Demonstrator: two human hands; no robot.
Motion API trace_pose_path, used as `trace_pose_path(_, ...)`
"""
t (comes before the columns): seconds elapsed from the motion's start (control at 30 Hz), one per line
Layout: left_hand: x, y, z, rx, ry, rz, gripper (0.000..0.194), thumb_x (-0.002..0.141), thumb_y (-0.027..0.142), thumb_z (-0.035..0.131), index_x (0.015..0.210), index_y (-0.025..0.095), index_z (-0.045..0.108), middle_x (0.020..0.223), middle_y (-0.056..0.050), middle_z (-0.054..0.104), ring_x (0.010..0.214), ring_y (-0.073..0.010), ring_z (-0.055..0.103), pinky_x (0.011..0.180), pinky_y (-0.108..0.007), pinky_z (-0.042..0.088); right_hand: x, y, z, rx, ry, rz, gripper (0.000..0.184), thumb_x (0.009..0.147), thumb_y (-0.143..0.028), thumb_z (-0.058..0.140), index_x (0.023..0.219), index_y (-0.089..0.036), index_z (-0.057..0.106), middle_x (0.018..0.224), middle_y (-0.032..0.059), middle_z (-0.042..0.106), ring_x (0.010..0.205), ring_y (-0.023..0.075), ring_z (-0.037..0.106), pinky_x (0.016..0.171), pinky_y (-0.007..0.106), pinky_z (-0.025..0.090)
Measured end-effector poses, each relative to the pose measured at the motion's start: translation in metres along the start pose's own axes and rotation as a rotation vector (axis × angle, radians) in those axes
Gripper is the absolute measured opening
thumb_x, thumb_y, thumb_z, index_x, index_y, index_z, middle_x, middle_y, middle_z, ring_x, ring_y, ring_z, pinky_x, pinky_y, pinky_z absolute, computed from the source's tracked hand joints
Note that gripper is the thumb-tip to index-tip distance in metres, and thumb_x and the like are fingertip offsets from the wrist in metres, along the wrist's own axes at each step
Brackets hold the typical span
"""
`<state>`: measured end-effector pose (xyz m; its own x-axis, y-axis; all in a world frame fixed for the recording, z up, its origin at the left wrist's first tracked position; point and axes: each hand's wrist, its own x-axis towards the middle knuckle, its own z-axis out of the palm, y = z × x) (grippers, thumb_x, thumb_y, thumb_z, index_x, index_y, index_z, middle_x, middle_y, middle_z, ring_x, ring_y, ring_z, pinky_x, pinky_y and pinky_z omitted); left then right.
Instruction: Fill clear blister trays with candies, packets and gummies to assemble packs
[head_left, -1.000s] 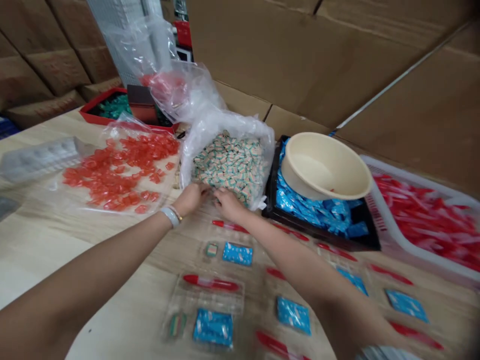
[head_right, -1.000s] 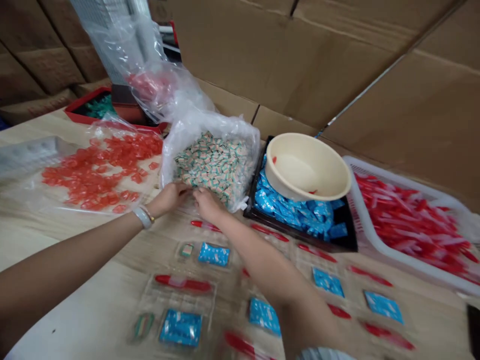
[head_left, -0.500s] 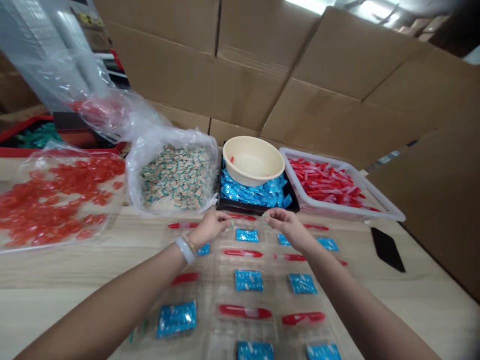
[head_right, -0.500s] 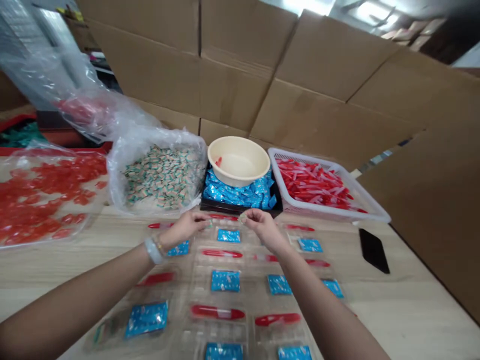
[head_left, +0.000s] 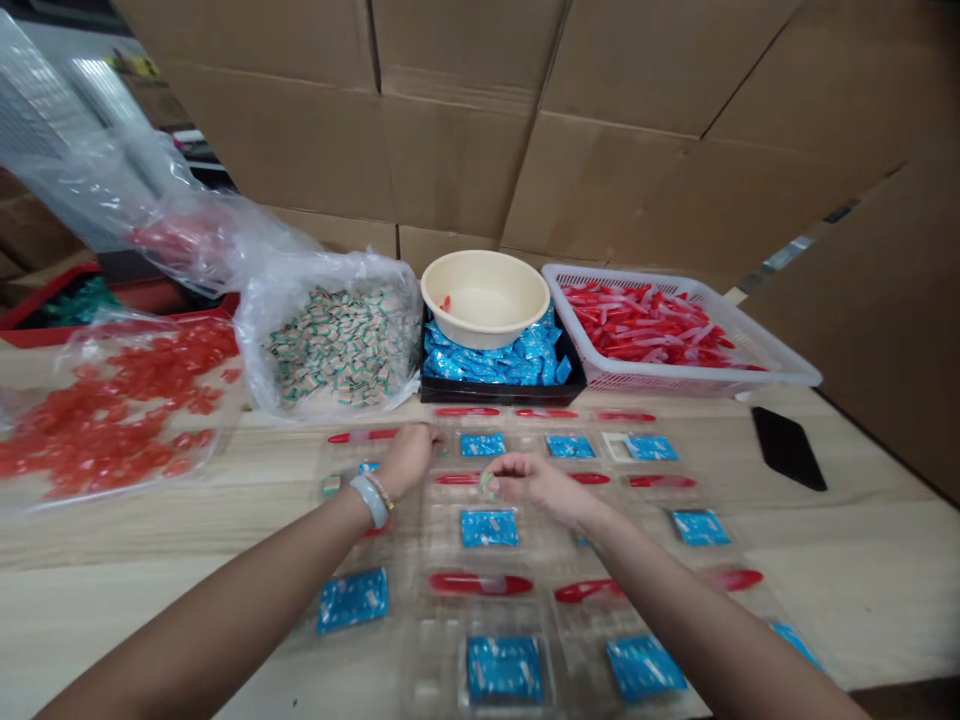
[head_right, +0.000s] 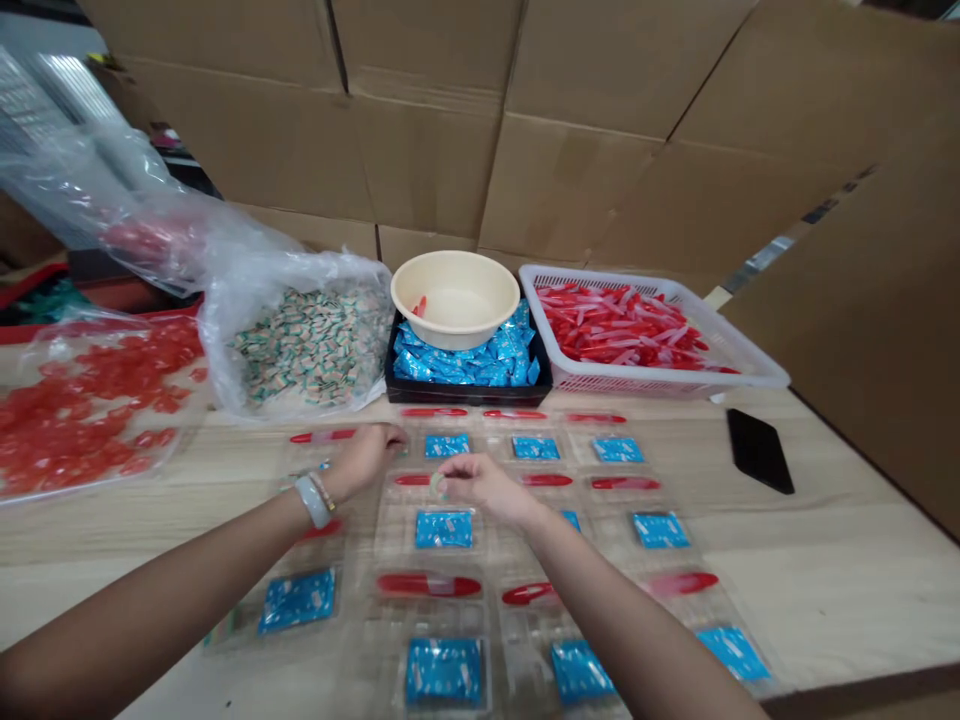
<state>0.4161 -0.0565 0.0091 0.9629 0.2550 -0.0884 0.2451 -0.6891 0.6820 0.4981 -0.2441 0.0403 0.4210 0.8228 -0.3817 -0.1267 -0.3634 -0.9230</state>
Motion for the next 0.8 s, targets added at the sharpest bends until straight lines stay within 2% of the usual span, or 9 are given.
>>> trace_pose_path(0.1,-0.002,0.004,0.001,0.059,0.015,0.001,0.019,0.067,0.008,0.040,0.059,0.011,0.057,0.070,-0.007,0.062,0.063,-0.0157,0.051,0.065,-0.030,0.039,0.004,0.009,0.023,-0.064,-0.084,-0.001,0.012,0.065,-0.023,0.060,0.074,-0.016,0.061,0.062,-0.0036,0.056,0.054,0.0082,0.047,0.056,0.022,0.036)
trace_pose_path(0.2,-0.003,0.005,0.001,0.088,0.039,0.014,0.019,0.069,0.009,0.039,0.063,0.011,0.057,0.074,-0.007,0.062,0.068,-0.0156,0.051,0.067,-0.029,0.039,0.012,0.023,0.040,-0.162,-0.109,-0.038,0.007,0.066,-0.018,0.056,0.071,-0.015,0.061,0.060,-0.0034,0.056,0.053,0.0084,0.047,0.054,0.022,0.036)
trace_pose_path(0.37,-0.003,0.000,0.000,0.120,0.068,0.057,0.019,0.073,0.012,0.039,0.070,0.012,0.059,0.078,-0.006,0.061,0.072,-0.0156,0.052,0.068,-0.028,0.039,0.015,0.027,0.058,-0.292,-0.043,-0.085,0.010,0.065,-0.007,0.052,0.069,-0.015,0.057,0.060,-0.0037,0.054,0.054,0.0083,0.047,0.052,0.020,0.037)
trace_pose_path(0.47,-0.004,-0.006,-0.005,0.144,0.067,0.112,0.020,0.074,0.011,0.040,0.070,0.011,0.060,0.078,-0.007,0.060,0.073,-0.0165,0.052,0.069,-0.029,0.040,0.009,0.023,0.064,-0.335,0.002,-0.102,0.013,0.063,-0.003,0.050,0.065,-0.015,0.053,0.057,-0.0045,0.051,0.053,0.0079,0.045,0.050,0.019,0.036)
trace_pose_path(0.57,-0.009,-0.012,-0.011,0.159,0.081,0.167,0.024,0.078,0.011,0.037,0.079,0.011,0.061,0.086,-0.008,0.060,0.078,-0.0168,0.052,0.074,-0.030,0.040,0.003,0.021,0.067,-0.375,0.013,-0.106,0.014,0.063,-0.003,0.049,0.064,-0.016,0.052,0.056,-0.0051,0.048,0.051,0.0074,0.042,0.049,0.019,0.034)
trace_pose_path(0.67,-0.017,-0.015,-0.016,0.175,0.049,0.236,0.022,0.078,0.013,0.040,0.081,0.013,0.062,0.088,-0.008,0.059,0.086,-0.0181,0.050,0.079,-0.031,0.038,0.002,0.021,0.067,-0.397,0.038,-0.102,0.013,0.065,-0.004,0.048,0.065,-0.016,0.052,0.055,-0.0053,0.047,0.050,0.0073,0.041,0.047,0.019,0.033)
trace_pose_path(0.8,-0.024,-0.016,-0.016,0.362,-0.013,0.382,0.020,0.079,0.014,0.044,0.076,0.014,0.063,0.089,-0.009,0.060,0.091,-0.0214,0.046,0.083,-0.035,0.036,0.004,0.022,0.066,-0.416,0.042,-0.098,0.012,0.066,-0.004,0.047,0.065,-0.016,0.051,0.057,-0.0044,0.048,0.051,0.0078,0.042,0.049,0.019,0.034)
